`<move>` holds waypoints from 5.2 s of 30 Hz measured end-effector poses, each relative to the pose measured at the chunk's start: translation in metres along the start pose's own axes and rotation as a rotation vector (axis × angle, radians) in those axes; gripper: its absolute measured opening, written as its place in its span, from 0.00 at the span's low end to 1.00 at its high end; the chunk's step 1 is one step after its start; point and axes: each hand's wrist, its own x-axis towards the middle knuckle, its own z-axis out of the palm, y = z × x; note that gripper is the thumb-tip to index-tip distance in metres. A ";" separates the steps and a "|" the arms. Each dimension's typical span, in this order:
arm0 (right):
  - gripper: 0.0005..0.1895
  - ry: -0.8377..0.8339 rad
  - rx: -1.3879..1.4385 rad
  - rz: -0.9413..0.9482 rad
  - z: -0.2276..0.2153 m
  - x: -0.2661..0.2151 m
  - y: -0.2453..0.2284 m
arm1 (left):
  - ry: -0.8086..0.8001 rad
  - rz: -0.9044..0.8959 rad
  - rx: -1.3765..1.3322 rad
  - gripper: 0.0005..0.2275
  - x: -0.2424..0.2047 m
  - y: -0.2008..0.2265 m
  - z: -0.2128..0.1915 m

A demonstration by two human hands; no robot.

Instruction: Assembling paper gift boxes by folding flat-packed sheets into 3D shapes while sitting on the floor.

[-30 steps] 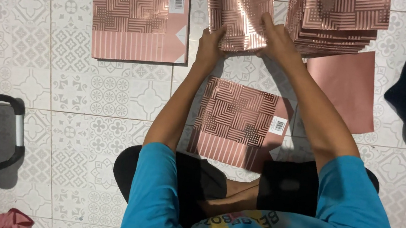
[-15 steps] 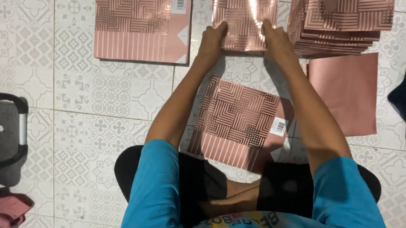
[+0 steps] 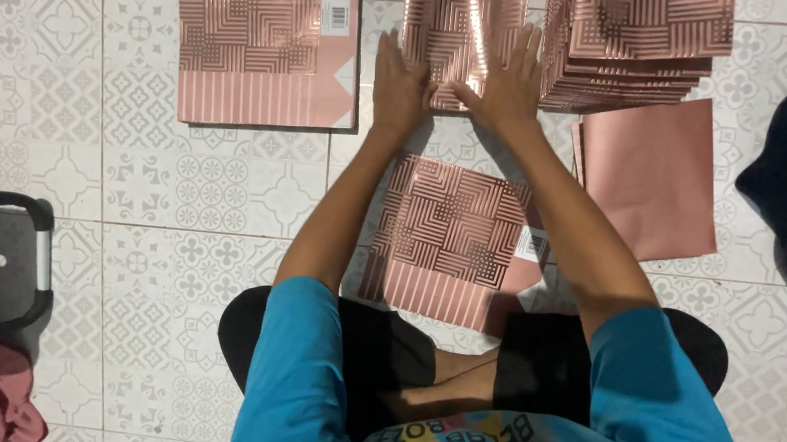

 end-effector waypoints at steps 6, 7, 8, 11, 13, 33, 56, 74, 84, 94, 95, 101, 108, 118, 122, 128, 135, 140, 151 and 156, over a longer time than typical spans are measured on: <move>0.35 0.263 -0.195 -0.120 0.007 -0.028 -0.006 | 0.048 0.208 0.113 0.19 -0.022 -0.001 0.071; 0.35 0.264 -0.197 -0.120 0.004 -0.031 -0.004 | 0.049 0.209 0.111 0.19 -0.024 0.000 0.064; 0.34 0.235 -0.086 -0.166 0.002 -0.033 -0.003 | 0.005 0.218 0.067 0.23 -0.026 0.001 0.057; 0.27 0.259 0.052 -0.268 0.022 -0.022 0.010 | -0.092 0.210 -0.008 0.27 -0.026 0.007 0.026; 0.22 0.318 0.077 -0.318 0.028 -0.017 0.016 | -0.143 0.201 -0.040 0.28 -0.022 0.011 0.012; 0.07 0.549 0.257 -0.365 -0.047 -0.115 -0.020 | 0.041 0.104 -0.185 0.19 -0.087 0.071 -0.090; 0.24 0.292 1.025 0.548 0.142 -0.275 0.118 | -0.060 -0.714 -0.537 0.21 -0.312 0.033 -0.070; 0.15 0.563 1.252 0.127 0.038 -0.320 0.055 | 0.156 -0.683 -0.930 0.22 -0.296 0.055 -0.145; 0.18 0.360 1.256 0.134 0.061 -0.320 0.053 | -0.075 -0.509 -0.732 0.20 -0.309 0.047 -0.115; 0.18 0.615 0.902 0.012 0.069 -0.310 0.048 | -0.037 -0.454 -0.601 0.13 -0.312 0.057 -0.116; 0.18 0.608 0.881 0.006 0.069 -0.311 0.047 | -0.037 -0.417 -0.528 0.12 -0.310 0.059 -0.118; 0.18 0.585 0.775 -0.177 0.023 -0.327 0.019 | -0.010 -0.222 -0.495 0.12 -0.298 0.099 -0.157; 0.16 0.397 0.943 -0.021 0.055 -0.321 0.034 | -0.011 -0.177 -0.640 0.14 -0.298 0.083 -0.144; 0.27 0.185 0.927 0.131 0.057 -0.309 0.060 | -0.321 -0.994 -1.024 0.18 -0.288 0.046 -0.141; 0.22 0.104 1.006 0.110 0.026 -0.316 0.058 | -0.321 -0.977 -1.275 0.22 -0.288 0.042 -0.157; 0.19 0.189 1.099 -0.101 0.006 -0.323 0.049 | -0.097 -0.654 -1.039 0.23 -0.289 0.044 -0.161; 0.22 0.484 1.139 -0.323 -0.020 -0.334 0.046 | 0.160 -0.235 -0.958 0.06 -0.267 0.067 -0.216; 0.18 0.462 1.786 -0.223 0.024 -0.323 0.117 | -0.238 -0.146 -1.476 0.29 -0.266 0.039 -0.231; 0.13 0.382 1.537 -0.215 -0.050 -0.334 0.081 | -0.102 -0.621 -1.259 0.35 -0.244 0.076 -0.235; 0.21 0.241 1.762 -0.295 -0.069 -0.353 0.080 | -0.077 -0.330 -1.678 0.28 -0.254 0.064 -0.244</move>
